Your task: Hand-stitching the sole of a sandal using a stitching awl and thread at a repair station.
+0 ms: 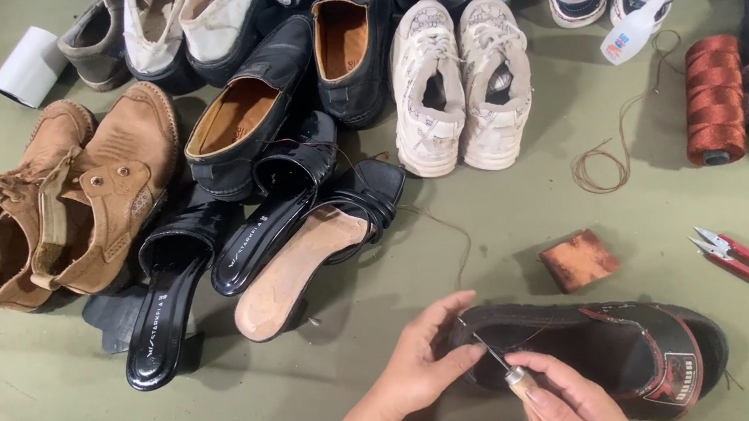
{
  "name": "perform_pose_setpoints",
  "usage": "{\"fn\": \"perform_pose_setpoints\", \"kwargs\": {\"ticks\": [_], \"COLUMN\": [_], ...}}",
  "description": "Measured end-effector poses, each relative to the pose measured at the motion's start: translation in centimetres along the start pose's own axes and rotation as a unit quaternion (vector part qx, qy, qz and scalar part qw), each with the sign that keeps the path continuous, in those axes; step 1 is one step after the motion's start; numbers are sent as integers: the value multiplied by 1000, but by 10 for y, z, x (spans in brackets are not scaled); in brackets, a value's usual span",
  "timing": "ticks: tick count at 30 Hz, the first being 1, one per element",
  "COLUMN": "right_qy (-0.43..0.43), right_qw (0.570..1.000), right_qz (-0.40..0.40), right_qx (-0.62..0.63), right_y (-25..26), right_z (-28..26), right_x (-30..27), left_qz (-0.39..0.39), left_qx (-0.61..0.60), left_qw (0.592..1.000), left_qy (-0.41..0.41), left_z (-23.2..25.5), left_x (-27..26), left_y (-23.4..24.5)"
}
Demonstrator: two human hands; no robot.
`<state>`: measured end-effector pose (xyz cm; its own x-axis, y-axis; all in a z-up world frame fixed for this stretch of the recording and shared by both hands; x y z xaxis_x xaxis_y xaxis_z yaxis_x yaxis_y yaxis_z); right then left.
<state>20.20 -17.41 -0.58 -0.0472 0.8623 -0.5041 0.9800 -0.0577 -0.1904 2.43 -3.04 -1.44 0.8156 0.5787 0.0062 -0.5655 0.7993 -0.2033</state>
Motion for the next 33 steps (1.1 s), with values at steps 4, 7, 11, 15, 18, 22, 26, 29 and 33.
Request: {"fn": "perform_pose_setpoints", "kwargs": {"ticks": [4,7,11,15,18,22,26,29,33], "right_qy": [8,32,18,35,20,20,2,6,-3], "right_qw": [1000,999,997,996,997,997,998,998,998], "right_qz": [9,14,12,3,0,20,10,9,13], "right_qx": [23,36,70,80,71,74,70,67,59], "right_y": [-2,-2,1,6,6,2,6,3,0], "right_z": [2,3,2,1,4,-2,-1,-4,-12], "right_x": [2,3,2,2,4,4,5,6,6], "left_qz": [17,26,24,67,138,190,261,242,215], "left_qx": [-8,-47,-93,-115,-134,5,228,322,380], "left_qw": [1000,999,995,991,981,975,924,886,860], "left_qy": [16,5,-32,-21,-5,-111,-162,-232,-263], "left_z": [0,-1,-4,-29,-25,-8,15,27,30], "left_x": [0,0,3,3,5,10,2,-2,-1], "left_y": [1,-1,-1,9,9,7,1,-7,-15]}}
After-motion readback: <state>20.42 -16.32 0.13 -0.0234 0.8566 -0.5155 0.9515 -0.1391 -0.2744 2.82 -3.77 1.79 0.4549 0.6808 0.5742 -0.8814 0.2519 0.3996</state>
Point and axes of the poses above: each hand's wrist, its own x-axis towards the middle knuckle, its own y-axis out of the back of the hand, z = x × y, the point moved 3 cm from there along x, towards the middle knuckle, and after that the axes turned 11 degrees about -z, right-handed, at the moved point
